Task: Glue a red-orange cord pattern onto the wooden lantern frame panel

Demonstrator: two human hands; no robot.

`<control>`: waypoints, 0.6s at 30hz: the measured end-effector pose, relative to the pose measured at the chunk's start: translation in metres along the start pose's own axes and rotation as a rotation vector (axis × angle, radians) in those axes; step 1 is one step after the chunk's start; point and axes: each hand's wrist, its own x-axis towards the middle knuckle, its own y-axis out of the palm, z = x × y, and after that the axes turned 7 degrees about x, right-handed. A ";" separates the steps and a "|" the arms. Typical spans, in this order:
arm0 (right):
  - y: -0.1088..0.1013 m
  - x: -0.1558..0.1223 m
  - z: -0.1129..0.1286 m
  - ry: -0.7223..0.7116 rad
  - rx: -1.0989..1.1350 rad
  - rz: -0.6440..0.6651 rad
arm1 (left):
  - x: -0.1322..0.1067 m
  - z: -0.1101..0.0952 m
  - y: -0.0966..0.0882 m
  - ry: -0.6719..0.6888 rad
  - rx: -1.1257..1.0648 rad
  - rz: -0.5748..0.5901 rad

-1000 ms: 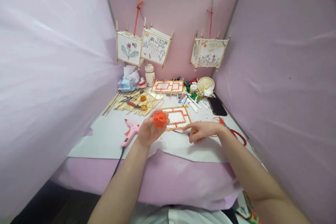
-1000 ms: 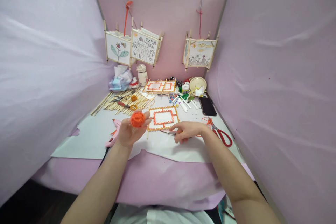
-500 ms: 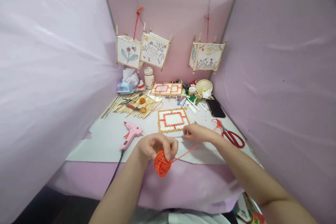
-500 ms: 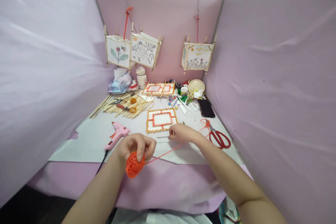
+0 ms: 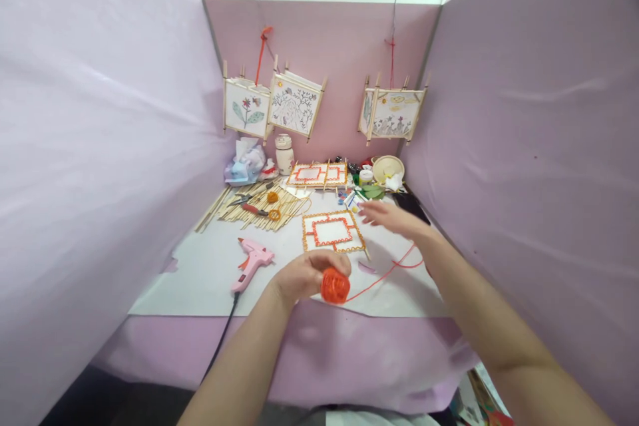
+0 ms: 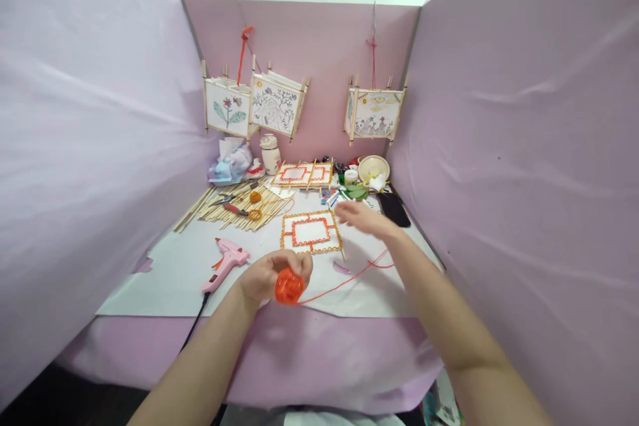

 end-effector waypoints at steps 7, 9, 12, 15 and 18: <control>0.032 -0.046 -0.007 0.018 -0.243 0.729 | 0.003 -0.009 0.002 -0.099 0.254 -0.034; 0.033 -0.042 -0.003 -0.048 -0.261 0.527 | 0.004 -0.003 0.005 -0.231 0.595 0.006; 0.048 -0.047 -0.007 -0.156 -0.210 0.295 | 0.014 0.014 0.007 -0.247 1.004 -0.320; 0.070 -0.061 -0.026 -0.313 -0.186 0.170 | 0.028 0.023 0.004 -0.050 0.880 -0.796; 0.075 -0.061 -0.052 -0.394 -0.379 0.123 | 0.033 0.013 -0.002 0.162 0.248 -0.957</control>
